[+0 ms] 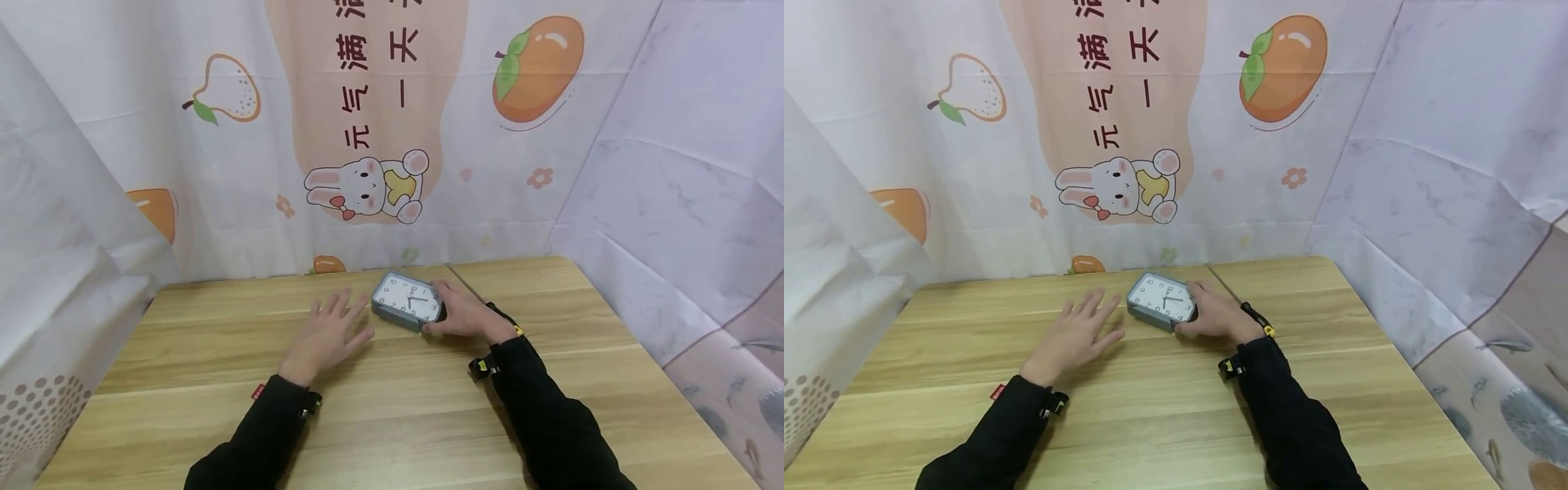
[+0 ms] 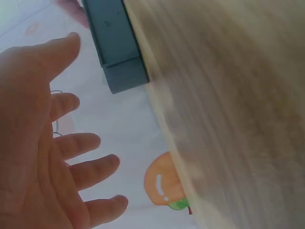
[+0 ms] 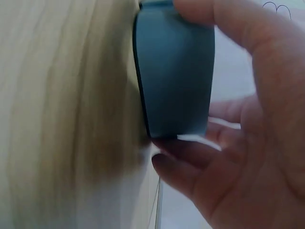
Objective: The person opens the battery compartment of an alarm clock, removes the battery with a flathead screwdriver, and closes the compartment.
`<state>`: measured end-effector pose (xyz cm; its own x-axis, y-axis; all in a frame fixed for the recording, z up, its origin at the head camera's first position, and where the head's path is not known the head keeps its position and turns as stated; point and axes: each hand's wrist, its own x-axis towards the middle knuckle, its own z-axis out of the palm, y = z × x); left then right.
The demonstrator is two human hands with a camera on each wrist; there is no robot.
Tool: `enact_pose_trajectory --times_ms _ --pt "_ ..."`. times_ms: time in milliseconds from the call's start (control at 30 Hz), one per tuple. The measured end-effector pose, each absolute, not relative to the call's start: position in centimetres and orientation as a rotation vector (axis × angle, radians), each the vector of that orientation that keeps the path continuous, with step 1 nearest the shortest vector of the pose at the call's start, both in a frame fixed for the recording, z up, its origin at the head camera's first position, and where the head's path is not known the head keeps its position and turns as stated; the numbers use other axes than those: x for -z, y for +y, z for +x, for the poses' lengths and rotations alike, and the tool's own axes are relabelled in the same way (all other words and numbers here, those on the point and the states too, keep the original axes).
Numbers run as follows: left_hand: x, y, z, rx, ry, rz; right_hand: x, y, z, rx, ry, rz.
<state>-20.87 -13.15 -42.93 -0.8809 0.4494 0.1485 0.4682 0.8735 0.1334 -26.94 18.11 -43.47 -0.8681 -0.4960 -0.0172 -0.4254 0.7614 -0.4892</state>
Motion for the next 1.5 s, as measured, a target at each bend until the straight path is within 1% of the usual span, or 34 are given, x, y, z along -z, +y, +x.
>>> enact_pose_trajectory --times_ms 200,400,900,1500 --pt "42.6 -12.4 -20.0 0.294 -2.929 -0.813 43.4 18.0 -26.6 0.775 2.621 -0.915" --pt "42.8 -11.7 -19.7 0.265 -2.888 -0.919 43.0 17.7 -26.2 0.794 2.495 -0.973" --pt "43.3 -11.5 -19.6 0.265 -2.906 -0.91 42.7 17.3 -25.8 0.835 2.418 -0.812" --pt "43.4 -11.4 -19.6 0.25 -2.899 -0.926 42.8 17.4 -26.0 0.81 2.436 -0.836"
